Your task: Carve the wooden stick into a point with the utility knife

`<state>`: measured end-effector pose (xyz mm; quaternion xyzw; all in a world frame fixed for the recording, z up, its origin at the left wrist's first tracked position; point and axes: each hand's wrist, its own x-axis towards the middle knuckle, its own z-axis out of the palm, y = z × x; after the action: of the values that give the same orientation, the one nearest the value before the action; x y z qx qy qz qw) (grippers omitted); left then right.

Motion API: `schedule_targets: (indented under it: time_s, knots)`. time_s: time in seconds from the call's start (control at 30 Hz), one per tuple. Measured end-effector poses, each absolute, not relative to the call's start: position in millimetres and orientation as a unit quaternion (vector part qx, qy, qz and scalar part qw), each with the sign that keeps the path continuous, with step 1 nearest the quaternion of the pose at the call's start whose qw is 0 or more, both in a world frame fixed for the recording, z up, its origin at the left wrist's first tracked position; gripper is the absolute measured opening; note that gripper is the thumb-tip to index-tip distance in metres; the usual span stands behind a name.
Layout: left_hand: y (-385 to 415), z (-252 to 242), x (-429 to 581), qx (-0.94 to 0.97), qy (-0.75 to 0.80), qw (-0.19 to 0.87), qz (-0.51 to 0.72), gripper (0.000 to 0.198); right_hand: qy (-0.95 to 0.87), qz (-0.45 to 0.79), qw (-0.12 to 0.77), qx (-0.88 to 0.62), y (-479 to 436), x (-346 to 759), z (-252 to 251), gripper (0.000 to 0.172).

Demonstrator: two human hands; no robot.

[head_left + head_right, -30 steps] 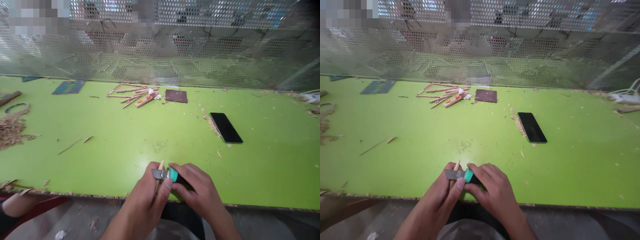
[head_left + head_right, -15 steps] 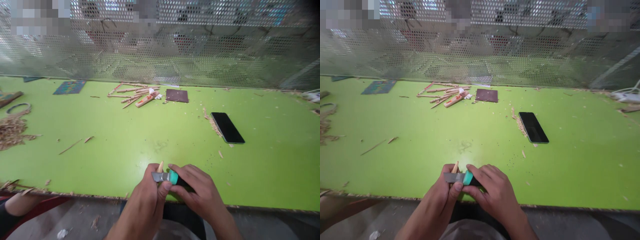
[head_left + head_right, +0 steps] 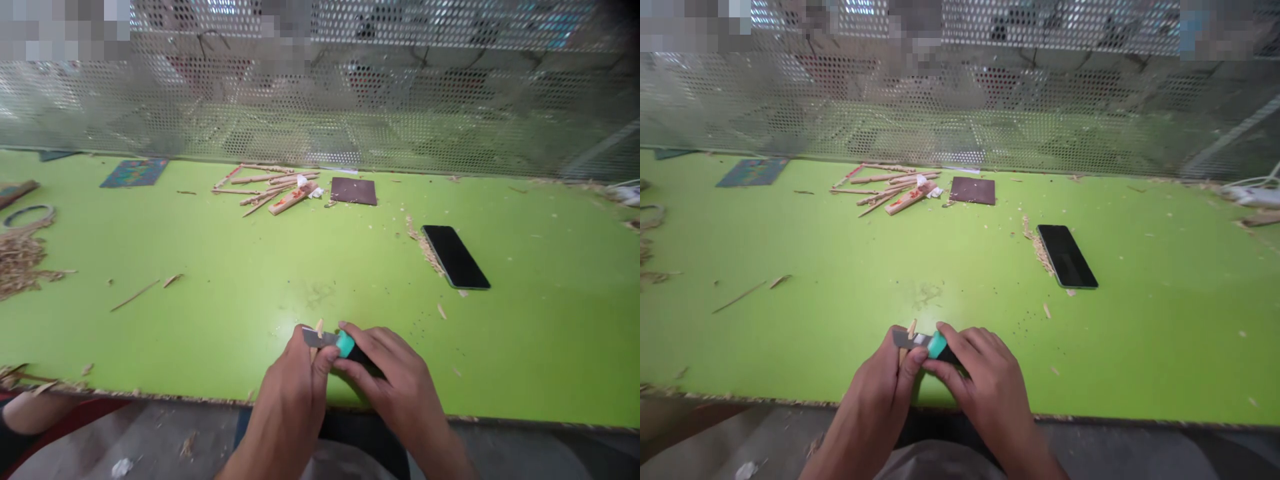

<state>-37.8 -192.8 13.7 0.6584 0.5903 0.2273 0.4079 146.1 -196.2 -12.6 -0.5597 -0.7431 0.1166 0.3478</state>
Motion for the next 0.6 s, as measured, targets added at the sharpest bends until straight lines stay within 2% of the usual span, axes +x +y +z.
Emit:
schedule_targets:
  time_s: [0.2,0.4,0.6]
  knots:
    - [-191.6,18.5,-40.5,0.645,0.6,0.423,0.212,0.033,-0.671,0.041,0.36,-0.647,-190.8,152.2,-14.2,0.039]
    - [-182.9,19.9,-48.8,0.611,0.588,0.498,0.181,0.038,-0.737,0.111,0.356,-0.564,-194.3,152.4,-15.6,0.036]
    - [-185.8,16.3,-50.2,0.635,0.568,0.481,0.207,0.034,-0.78,0.145,0.331,-0.511,-195.1,148.5,-14.9,0.038]
